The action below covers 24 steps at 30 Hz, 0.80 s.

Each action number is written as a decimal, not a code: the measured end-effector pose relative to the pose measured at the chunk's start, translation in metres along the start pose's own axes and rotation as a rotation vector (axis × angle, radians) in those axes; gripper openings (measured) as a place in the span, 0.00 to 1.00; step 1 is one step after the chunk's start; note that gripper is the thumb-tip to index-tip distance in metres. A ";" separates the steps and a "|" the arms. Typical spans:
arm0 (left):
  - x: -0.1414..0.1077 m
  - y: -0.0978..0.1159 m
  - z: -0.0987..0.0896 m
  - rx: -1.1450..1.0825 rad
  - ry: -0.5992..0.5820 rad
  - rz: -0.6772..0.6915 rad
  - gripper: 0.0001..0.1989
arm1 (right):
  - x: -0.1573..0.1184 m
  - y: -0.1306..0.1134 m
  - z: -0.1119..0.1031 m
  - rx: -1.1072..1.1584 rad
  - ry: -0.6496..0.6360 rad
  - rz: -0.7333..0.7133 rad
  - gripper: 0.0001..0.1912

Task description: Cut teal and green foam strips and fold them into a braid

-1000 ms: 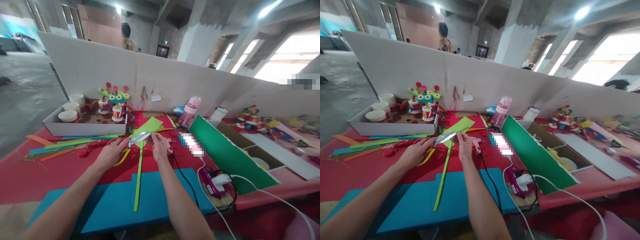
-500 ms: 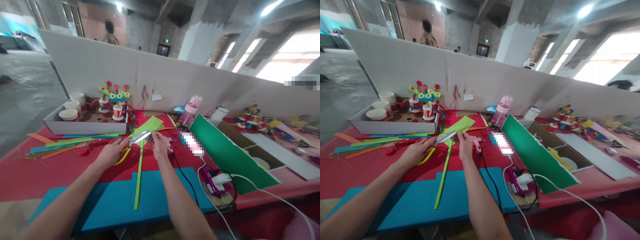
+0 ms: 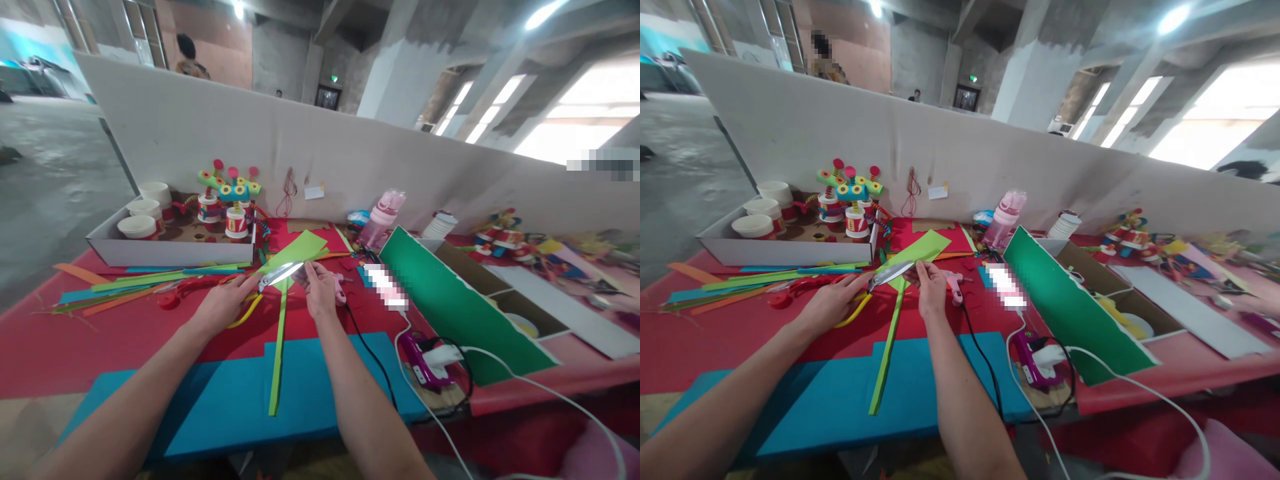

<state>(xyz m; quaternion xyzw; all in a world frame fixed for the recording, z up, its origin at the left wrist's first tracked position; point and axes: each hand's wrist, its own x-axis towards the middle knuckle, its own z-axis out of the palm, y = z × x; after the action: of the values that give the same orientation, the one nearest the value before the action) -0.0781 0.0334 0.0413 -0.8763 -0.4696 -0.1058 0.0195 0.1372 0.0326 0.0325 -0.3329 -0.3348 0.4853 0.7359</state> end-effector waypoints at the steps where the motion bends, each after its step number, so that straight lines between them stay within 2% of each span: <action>1: 0.000 0.000 0.000 -0.002 0.002 0.001 0.25 | 0.000 0.000 0.000 0.008 -0.002 -0.001 0.12; 24: -0.001 0.002 0.001 -0.093 0.044 0.034 0.25 | -0.003 0.002 0.005 0.050 -0.050 0.012 0.11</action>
<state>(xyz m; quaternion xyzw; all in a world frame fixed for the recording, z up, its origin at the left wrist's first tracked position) -0.0769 0.0317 0.0399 -0.8816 -0.4486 -0.1464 -0.0089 0.1311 0.0307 0.0332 -0.3042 -0.3389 0.5061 0.7324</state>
